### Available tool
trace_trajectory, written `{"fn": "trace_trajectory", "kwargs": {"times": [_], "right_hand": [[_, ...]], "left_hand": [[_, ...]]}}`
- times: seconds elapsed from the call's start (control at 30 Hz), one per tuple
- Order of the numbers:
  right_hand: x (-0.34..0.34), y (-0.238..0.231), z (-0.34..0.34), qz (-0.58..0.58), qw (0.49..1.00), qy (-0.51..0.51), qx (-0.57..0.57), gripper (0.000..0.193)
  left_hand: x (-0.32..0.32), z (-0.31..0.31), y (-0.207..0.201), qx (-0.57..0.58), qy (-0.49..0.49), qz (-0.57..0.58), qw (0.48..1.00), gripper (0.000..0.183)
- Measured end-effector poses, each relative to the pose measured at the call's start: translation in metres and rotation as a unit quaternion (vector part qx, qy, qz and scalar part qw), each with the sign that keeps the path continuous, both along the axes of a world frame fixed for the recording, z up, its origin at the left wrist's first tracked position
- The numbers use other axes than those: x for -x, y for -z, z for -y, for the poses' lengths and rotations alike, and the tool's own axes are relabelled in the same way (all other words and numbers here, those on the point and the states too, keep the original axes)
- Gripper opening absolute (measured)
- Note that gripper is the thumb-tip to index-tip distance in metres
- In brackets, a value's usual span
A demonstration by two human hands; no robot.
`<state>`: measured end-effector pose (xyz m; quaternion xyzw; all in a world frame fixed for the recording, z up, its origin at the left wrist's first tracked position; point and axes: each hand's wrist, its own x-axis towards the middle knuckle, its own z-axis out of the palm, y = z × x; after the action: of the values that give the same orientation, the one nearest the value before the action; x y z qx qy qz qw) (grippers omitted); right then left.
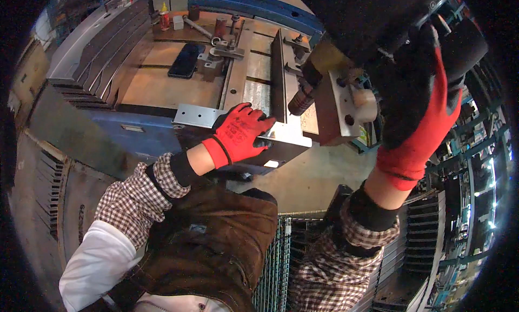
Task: Drill multiple holes in a flat metal workpiece using a radial arm drill press.
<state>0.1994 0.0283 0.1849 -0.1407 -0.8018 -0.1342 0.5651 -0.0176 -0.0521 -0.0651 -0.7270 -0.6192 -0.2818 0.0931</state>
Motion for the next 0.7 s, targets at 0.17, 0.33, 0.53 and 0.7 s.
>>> {"fn": "trace_trajectory", "kwargs": {"times": [0.17,0.33,0.53,0.7], "right_hand": [[0.007,-0.034,-0.007,-0.008,0.914,-0.318,0.251,0.061],[0.013,-0.047,-0.004,0.027,0.907,-0.336,0.252,0.064],[0.025,-0.046,0.011,0.032,0.953,-0.247,0.173,0.063],[0.035,-0.046,0.016,0.038,0.985,-0.102,0.135,0.054]], "left_hand": [[-0.001,0.0,0.001,-0.006,0.0,-0.002,1.0,0.068],[-0.001,0.0,-0.003,-0.005,0.0,-0.006,1.0,0.067],[-0.001,0.002,-0.007,0.029,0.004,0.005,1.0,0.066],[0.001,-0.001,0.004,-0.007,0.009,0.021,1.0,0.061]]}}
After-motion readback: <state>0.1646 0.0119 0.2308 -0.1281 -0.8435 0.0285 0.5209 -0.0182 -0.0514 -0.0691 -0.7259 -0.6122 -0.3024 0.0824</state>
